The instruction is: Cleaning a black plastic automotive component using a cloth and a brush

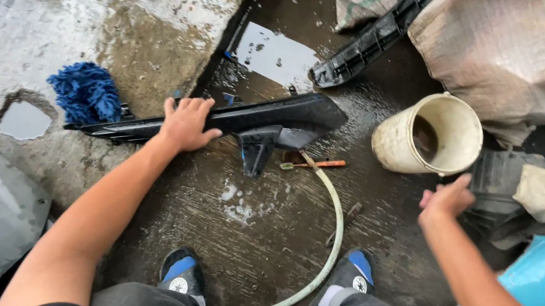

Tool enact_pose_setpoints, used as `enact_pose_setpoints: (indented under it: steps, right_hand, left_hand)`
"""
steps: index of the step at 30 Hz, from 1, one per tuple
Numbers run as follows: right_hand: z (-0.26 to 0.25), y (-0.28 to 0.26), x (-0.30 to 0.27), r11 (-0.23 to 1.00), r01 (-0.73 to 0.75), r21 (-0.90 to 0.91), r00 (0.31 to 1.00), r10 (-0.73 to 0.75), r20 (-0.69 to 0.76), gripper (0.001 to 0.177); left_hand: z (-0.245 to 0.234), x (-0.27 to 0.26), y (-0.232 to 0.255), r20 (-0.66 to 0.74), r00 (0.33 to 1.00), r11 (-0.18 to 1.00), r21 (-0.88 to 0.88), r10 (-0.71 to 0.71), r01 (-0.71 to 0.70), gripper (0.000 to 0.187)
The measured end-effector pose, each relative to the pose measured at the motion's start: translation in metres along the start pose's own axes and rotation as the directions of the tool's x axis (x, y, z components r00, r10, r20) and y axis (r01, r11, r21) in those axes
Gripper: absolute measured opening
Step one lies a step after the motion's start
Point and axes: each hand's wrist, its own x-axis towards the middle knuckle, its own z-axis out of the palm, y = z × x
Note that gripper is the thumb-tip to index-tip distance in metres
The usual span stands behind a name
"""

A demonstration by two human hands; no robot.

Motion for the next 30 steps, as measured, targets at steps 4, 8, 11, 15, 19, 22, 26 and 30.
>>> enact_pose_setpoints:
  steps: [4,8,11,15,19,22,26,30]
  right_hand:
    - [0.038,0.009,-0.125,0.967,0.161,-0.199,0.969,-0.116,0.218,0.026]
    - [0.090,0.030,-0.155,0.842,0.386,-0.378,0.648,0.044,0.760,0.074]
    - [0.116,0.040,-0.159,0.448,0.725,-0.524,0.584,0.004,0.811,0.077]
    - [0.140,0.066,-0.136,0.473,0.666,-0.577,0.622,0.075,0.779,0.068]
    - [0.099,0.016,-0.176,0.480,0.776,-0.409,0.456,0.020,0.890,0.048]
    - [0.072,-0.011,-0.194,0.436,0.859,-0.268,0.340,-0.095,0.936,0.036]
    - [0.062,-0.060,-0.247,0.434,0.888,-0.152,0.236,-0.145,0.961,0.032]
    - [0.080,-0.093,-0.282,0.463,0.867,-0.185,0.282,-0.149,0.948,0.036]
  left_hand:
    - [-0.014,-0.006,0.014,-0.069,0.997,0.997,-0.072,0.026,-0.031,0.083]
    - [-0.008,0.005,0.033,-0.030,0.999,0.997,-0.066,-0.028,0.026,0.079]
    - [0.000,0.012,0.050,-0.115,0.991,0.995,-0.087,-0.067,0.057,0.083]
    - [0.021,0.016,0.078,-0.520,0.849,0.962,-0.170,0.096,-0.213,0.036]
    - [0.050,-0.011,0.129,-0.199,0.980,0.686,-0.715,-0.014,-0.135,0.014]
    - [0.047,-0.041,0.162,0.287,0.953,0.270,-0.929,0.100,0.252,0.028]
    - [0.063,-0.041,0.181,0.473,0.872,0.077,-0.881,0.125,0.467,0.053]
    - [0.033,-0.032,0.198,0.436,0.896,-0.259,-0.859,0.083,0.442,0.052]
